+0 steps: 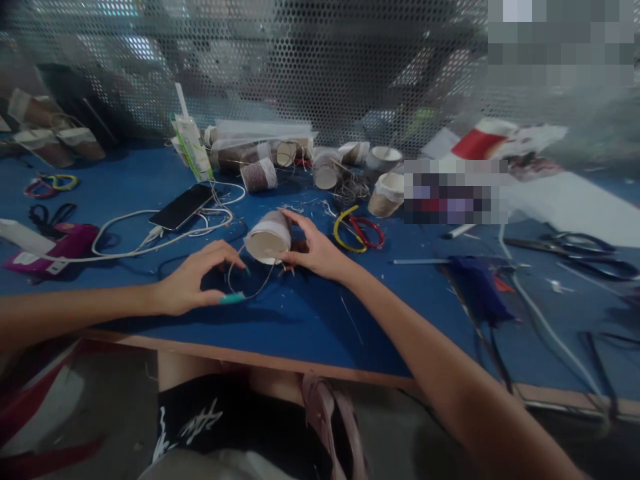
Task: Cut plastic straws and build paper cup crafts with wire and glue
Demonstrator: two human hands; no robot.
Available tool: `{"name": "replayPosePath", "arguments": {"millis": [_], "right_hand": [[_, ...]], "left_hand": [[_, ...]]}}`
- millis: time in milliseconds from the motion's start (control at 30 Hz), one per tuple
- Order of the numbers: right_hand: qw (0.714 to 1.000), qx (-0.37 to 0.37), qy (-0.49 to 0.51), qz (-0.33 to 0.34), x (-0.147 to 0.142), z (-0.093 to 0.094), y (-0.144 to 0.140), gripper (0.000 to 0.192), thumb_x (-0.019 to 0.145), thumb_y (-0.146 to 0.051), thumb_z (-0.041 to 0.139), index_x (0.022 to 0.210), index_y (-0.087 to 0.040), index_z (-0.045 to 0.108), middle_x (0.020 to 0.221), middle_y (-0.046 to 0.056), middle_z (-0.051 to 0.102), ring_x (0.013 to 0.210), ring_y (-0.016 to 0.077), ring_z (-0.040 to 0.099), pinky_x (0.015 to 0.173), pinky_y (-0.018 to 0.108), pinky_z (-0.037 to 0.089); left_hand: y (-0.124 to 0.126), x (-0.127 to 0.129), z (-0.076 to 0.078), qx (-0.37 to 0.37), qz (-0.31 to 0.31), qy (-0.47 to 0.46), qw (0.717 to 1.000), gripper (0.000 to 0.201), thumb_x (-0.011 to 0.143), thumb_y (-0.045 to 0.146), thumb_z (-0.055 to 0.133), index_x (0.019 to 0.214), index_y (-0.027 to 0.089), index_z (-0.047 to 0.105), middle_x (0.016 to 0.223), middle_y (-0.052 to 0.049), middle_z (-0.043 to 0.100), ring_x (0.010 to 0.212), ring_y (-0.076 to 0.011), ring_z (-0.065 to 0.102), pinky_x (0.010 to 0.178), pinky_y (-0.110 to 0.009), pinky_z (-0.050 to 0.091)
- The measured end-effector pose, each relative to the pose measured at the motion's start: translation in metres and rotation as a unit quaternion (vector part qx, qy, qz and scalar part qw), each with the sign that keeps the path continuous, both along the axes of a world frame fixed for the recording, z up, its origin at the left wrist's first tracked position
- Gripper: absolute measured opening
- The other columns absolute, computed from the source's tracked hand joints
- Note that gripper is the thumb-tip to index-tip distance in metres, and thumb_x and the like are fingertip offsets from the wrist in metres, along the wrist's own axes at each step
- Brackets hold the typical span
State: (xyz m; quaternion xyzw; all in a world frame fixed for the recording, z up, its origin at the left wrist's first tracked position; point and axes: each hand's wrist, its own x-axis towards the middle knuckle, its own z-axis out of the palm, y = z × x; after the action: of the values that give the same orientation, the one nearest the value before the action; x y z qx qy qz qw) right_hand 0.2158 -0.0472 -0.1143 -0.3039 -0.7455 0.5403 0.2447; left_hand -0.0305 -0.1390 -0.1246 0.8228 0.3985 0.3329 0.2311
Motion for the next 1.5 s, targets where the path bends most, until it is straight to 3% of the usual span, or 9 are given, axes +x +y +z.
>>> {"name": "replayPosePath", "arguments": {"millis": [100,233,400,600,767,933,1033,1267,1500], "right_hand": [[1.0,0.016,-0.01,-0.009,0.0,-0.002,0.0,0.085,0.07,-0.041,0.073,0.142,-0.036,0.028,0.15,0.011,0.02,0.067,0.0101,0.06,0.058,0.034,0.059],[0.999,0.031,-0.007,-0.019,0.001,-0.005,0.0,0.082,0.071,-0.045,0.07,0.142,-0.037,0.028,0.151,0.01,0.019,0.07,0.0111,0.059,0.058,0.034,0.058],[0.997,0.074,-0.02,-0.029,0.003,-0.003,0.0,0.079,0.072,-0.046,0.069,0.142,-0.033,0.033,0.151,0.01,0.023,0.085,0.0177,0.06,0.068,0.037,0.059],[0.998,0.052,-0.029,-0.028,0.005,0.002,0.002,0.08,0.073,-0.044,0.068,0.143,-0.033,0.031,0.152,0.009,0.023,0.07,0.0115,0.059,0.057,0.034,0.06],[0.996,0.061,-0.025,-0.059,0.008,0.001,0.007,0.081,0.072,-0.043,0.07,0.143,-0.033,0.032,0.15,0.008,0.029,0.067,0.011,0.058,0.05,0.03,0.059],[0.996,0.047,-0.031,-0.069,0.01,0.001,0.011,0.08,0.072,-0.043,0.07,0.143,-0.034,0.032,0.146,0.007,0.036,0.067,0.0122,0.06,0.048,0.029,0.058],[0.997,0.048,-0.026,-0.06,0.01,0.001,0.013,0.08,0.072,-0.042,0.07,0.143,-0.035,0.032,0.15,0.006,0.031,0.071,0.0135,0.062,0.048,0.029,0.058],[0.997,0.044,-0.027,-0.049,0.013,-0.001,0.015,0.076,0.076,-0.043,0.066,0.143,-0.035,0.031,0.149,0.007,0.032,0.058,0.0081,0.058,0.047,0.03,0.058],[0.996,0.058,-0.036,-0.062,0.013,-0.002,0.015,0.072,0.078,-0.046,0.062,0.143,-0.035,0.032,0.148,0.008,0.033,0.053,0.0067,0.055,0.048,0.033,0.058]], "left_hand": [[-0.001,0.01,-0.002,-0.051,-0.022,-0.028,0.998,0.053,0.07,0.051,0.07,0.109,0.018,0.054,0.105,-0.008,0.057,0.091,-0.0179,0.058,0.074,-0.03,0.052],[0.006,0.023,-0.002,-0.021,-0.077,-0.039,0.996,0.026,0.076,0.037,0.069,0.095,0.019,0.063,0.095,-0.005,0.065,0.093,-0.0176,0.06,0.084,-0.033,0.05],[0.02,0.029,-0.001,-0.046,-0.153,-0.055,0.986,0.024,0.078,0.038,0.067,0.087,0.017,0.068,0.089,-0.006,0.071,0.085,-0.0161,0.065,0.081,-0.03,0.051],[0.04,0.033,-0.002,-0.073,-0.15,-0.067,0.984,0.038,0.085,0.047,0.055,0.081,0.013,0.071,0.082,-0.01,0.074,0.075,-0.016,0.069,0.071,-0.025,0.053],[0.051,0.041,-0.004,-0.132,-0.098,-0.099,0.981,0.039,0.086,0.046,0.054,0.076,0.011,0.069,0.074,-0.008,0.073,0.07,-0.0143,0.068,0.067,-0.023,0.053],[0.055,0.042,-0.004,-0.173,-0.142,-0.109,0.968,0.027,0.07,0.033,0.074,0.083,0.011,0.068,0.087,-0.009,0.073,0.08,-0.0161,0.069,0.075,-0.027,0.056],[0.056,0.042,-0.003,-0.149,-0.159,-0.087,0.972,0.021,0.069,0.023,0.074,0.086,0.012,0.068,0.09,-0.008,0.073,0.082,-0.0151,0.069,0.078,-0.027,0.057],[0.055,0.039,-0.004,0.041,-0.168,-0.042,0.984,0.008,0.08,0.018,0.064,0.077,0.016,0.071,0.083,-0.007,0.074,0.083,-0.0152,0.068,0.08,-0.029,0.056],[0.047,0.038,-0.006,0.076,-0.1,-0.03,0.992,0.011,0.085,0.021,0.059,0.083,0.017,0.069,0.089,-0.006,0.074,0.087,-0.0151,0.069,0.081,-0.028,0.056]]}}
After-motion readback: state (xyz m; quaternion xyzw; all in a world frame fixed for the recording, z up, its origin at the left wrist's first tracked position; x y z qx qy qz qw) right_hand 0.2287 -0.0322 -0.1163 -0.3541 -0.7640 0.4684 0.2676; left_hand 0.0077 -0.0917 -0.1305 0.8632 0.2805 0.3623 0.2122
